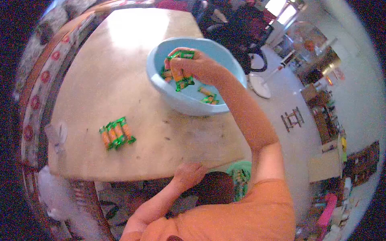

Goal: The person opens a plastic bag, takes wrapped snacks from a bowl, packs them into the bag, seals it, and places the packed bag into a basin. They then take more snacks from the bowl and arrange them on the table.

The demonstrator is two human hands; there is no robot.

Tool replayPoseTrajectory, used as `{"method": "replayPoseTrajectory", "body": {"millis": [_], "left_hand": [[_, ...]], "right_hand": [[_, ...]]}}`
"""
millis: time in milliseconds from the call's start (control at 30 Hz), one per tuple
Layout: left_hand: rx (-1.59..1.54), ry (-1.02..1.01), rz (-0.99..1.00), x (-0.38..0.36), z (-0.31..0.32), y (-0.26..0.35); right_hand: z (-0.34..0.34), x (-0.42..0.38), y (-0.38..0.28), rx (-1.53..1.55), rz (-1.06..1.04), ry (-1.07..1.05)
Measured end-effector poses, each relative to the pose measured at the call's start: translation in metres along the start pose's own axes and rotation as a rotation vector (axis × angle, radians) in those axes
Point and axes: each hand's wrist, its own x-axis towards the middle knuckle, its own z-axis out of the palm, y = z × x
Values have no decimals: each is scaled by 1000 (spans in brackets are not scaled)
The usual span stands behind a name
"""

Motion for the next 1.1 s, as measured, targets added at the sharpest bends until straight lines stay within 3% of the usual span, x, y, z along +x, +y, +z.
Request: {"method": "replayPoseTrajectory", "body": {"millis": [133, 233, 300, 333, 400, 433, 500, 667, 800, 900, 1100], "left_hand": [[64, -11, -63, 2, -14, 7], [-44, 22, -35, 0, -11, 3], [-59, 89, -33, -2, -4, 1], [-67, 122, -27, -2, -2, 0], [-241, -116, -229, 6, -27, 6], [-329, -237, -327, 9, -36, 8], [-393, -201, -348, 7, -11, 3], [-584, -88, -323, 8, 39, -10], [-823, 162, -304, 11, 16, -1], [-642, 225, -224, 5, -1, 1], [-594, 166, -250, 4, 4, 1]], "right_hand": [[72, -5, 10, 15, 58, -43], [120, 2, 57, -12, 235, 19], [132, 18, 124, 147, 247, 93], [134, 27, 147, 2, 261, 118], [139, 42, 173, -290, 285, 175], [143, 45, 177, -414, 171, 202], [149, 49, 182, -658, -64, 254], [155, 53, 186, -328, -71, 221], [169, 53, 191, -153, -54, 216], [177, 61, 205, -502, -105, 347], [168, 52, 195, -267, 34, 363]]}}
